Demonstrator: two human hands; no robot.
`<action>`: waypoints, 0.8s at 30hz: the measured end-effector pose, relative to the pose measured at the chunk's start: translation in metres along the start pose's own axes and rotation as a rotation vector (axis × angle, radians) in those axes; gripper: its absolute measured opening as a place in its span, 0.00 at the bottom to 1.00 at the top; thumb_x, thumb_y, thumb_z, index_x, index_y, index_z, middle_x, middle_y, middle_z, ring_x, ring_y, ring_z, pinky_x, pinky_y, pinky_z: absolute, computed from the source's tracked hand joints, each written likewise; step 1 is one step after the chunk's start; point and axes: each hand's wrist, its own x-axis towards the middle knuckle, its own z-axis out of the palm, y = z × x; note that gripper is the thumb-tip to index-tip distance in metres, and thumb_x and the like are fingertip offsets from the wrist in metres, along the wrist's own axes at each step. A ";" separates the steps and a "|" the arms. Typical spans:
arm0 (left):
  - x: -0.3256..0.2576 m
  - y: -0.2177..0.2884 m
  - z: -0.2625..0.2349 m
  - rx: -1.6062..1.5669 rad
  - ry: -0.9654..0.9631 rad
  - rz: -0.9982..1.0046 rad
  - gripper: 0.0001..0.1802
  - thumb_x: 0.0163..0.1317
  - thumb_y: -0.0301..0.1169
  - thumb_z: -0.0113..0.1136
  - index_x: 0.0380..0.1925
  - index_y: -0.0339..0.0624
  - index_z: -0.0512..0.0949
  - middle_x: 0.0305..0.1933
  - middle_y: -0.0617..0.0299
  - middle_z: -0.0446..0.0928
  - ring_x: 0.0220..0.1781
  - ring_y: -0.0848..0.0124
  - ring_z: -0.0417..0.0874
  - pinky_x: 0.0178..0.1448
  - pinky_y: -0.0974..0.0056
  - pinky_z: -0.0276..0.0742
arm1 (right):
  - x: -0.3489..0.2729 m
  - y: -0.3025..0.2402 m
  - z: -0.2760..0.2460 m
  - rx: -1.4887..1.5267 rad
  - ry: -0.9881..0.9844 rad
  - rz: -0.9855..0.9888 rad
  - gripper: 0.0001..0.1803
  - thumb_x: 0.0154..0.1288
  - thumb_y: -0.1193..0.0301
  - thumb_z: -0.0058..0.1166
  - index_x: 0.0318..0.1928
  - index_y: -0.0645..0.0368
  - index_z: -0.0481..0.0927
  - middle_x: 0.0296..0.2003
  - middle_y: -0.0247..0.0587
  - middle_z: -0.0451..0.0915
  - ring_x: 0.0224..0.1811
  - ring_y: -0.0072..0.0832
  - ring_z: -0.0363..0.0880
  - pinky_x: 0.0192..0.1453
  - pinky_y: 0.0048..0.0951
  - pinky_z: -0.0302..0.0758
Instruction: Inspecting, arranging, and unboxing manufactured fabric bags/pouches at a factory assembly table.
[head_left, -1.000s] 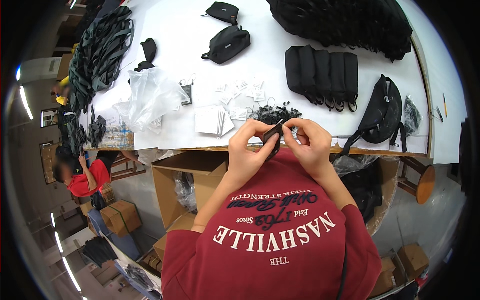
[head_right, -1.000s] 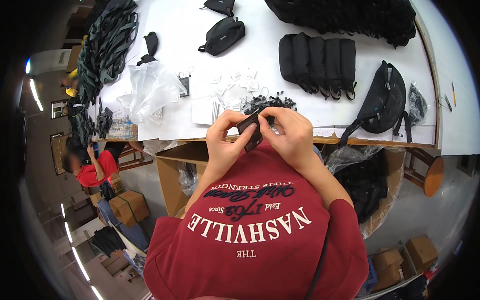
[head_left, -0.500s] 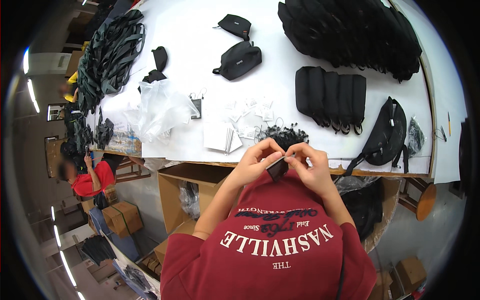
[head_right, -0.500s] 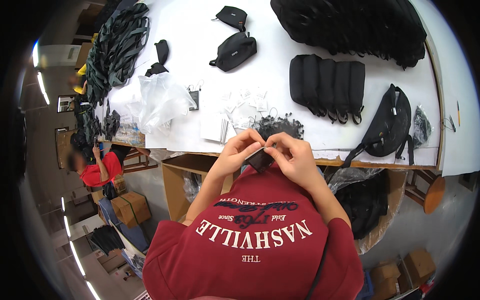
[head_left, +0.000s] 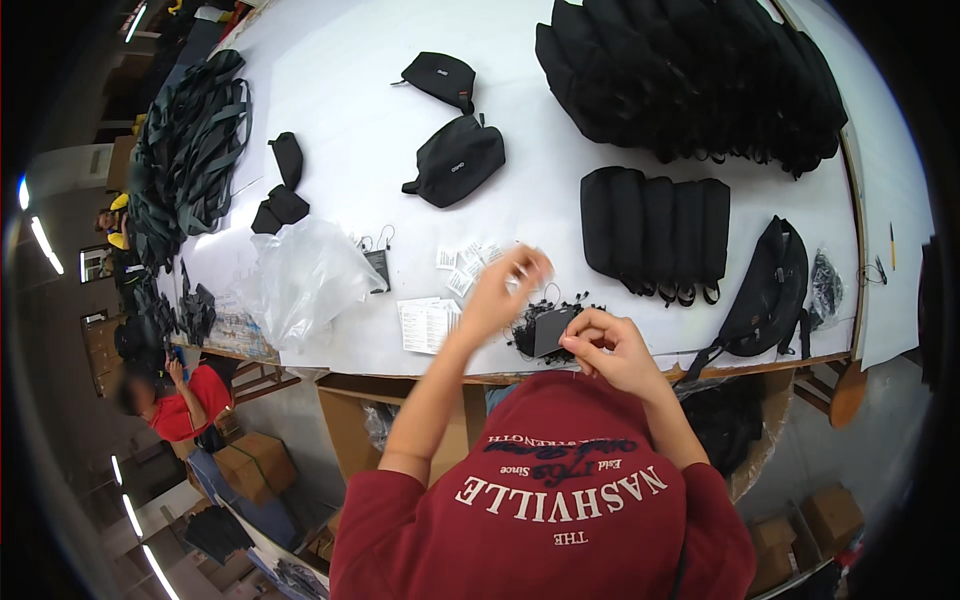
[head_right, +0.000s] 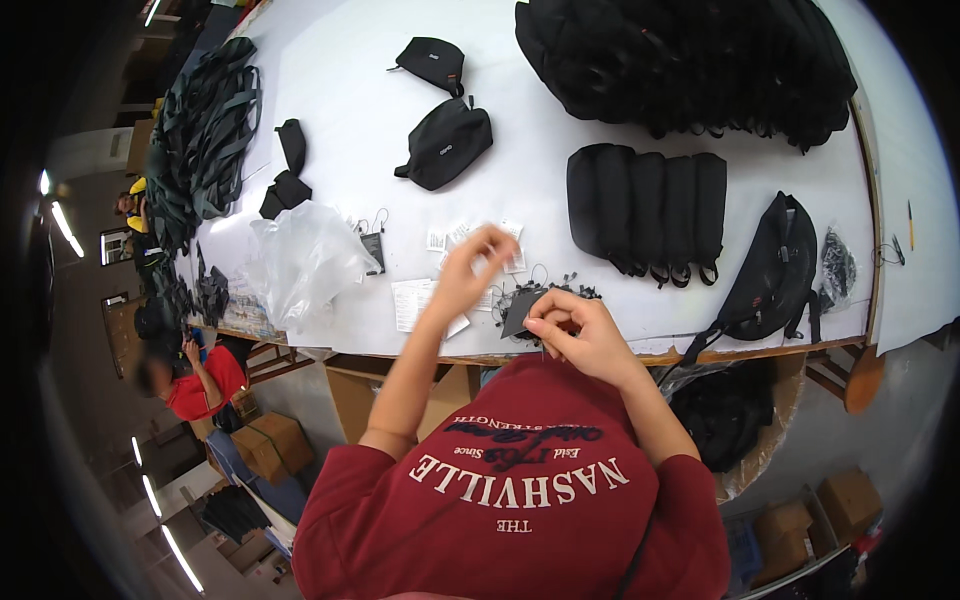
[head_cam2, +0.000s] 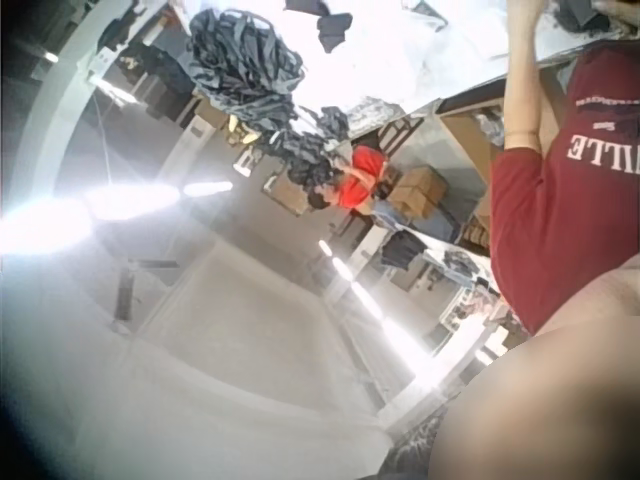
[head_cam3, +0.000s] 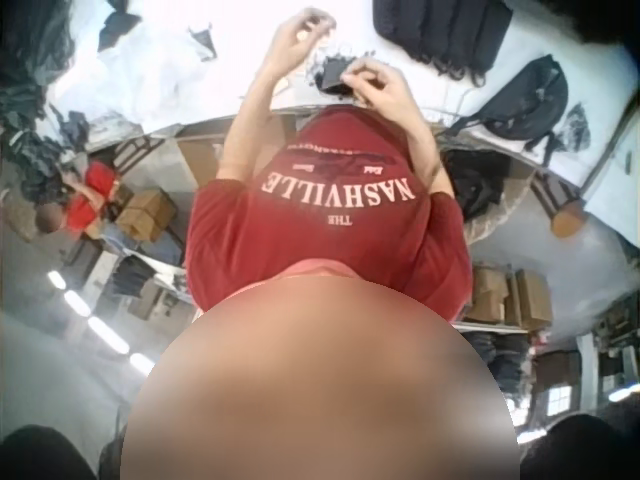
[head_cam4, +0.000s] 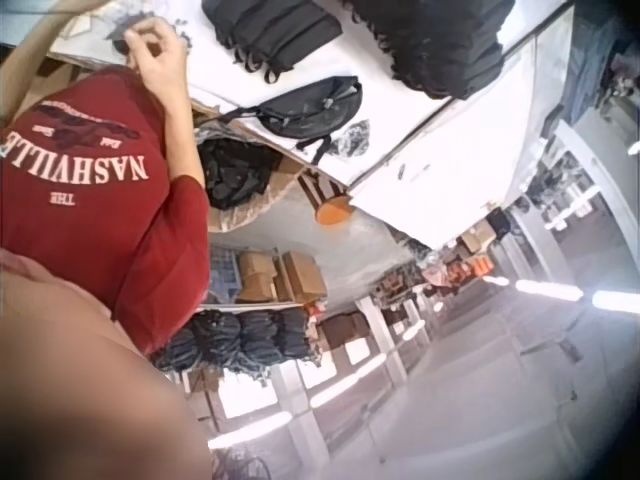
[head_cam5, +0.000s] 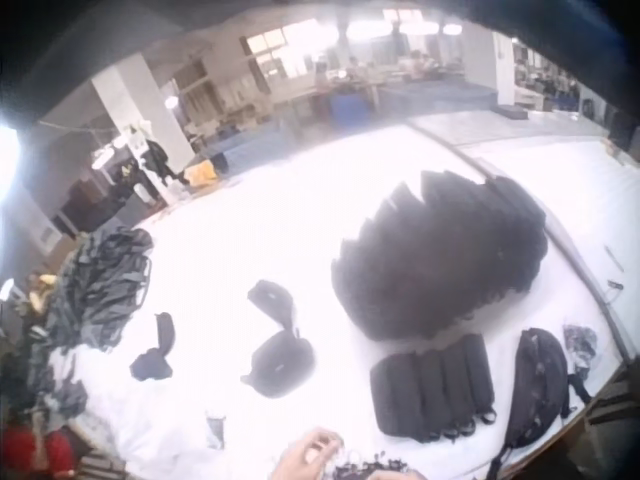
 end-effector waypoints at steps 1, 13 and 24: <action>0.021 -0.026 -0.019 0.184 0.084 0.010 0.11 0.61 0.23 0.54 0.45 0.41 0.71 0.39 0.59 0.75 0.36 0.72 0.77 0.39 0.69 0.73 | 0.001 0.000 0.000 -0.005 0.012 0.002 0.05 0.64 0.73 0.54 0.33 0.63 0.76 0.16 0.26 0.71 0.16 0.12 0.66 0.21 0.16 0.61; 0.040 -0.101 -0.129 0.726 0.189 -0.200 0.10 0.47 0.30 0.68 0.27 0.39 0.77 0.38 0.59 0.74 0.39 0.63 0.74 0.43 0.60 0.71 | 0.018 0.014 -0.001 -0.202 0.040 0.043 0.05 0.58 0.73 0.60 0.28 0.62 0.79 0.12 0.23 0.68 0.15 0.08 0.59 0.21 0.16 0.55; -0.039 -0.011 0.016 -0.560 -0.029 -0.386 0.12 0.58 0.28 0.61 0.42 0.35 0.81 0.36 0.69 0.79 0.24 0.88 0.61 0.27 0.79 0.56 | 0.012 0.032 0.004 -0.599 0.338 -0.176 0.04 0.55 0.70 0.58 0.28 0.56 0.79 0.08 0.35 0.64 0.09 0.25 0.62 0.18 0.27 0.57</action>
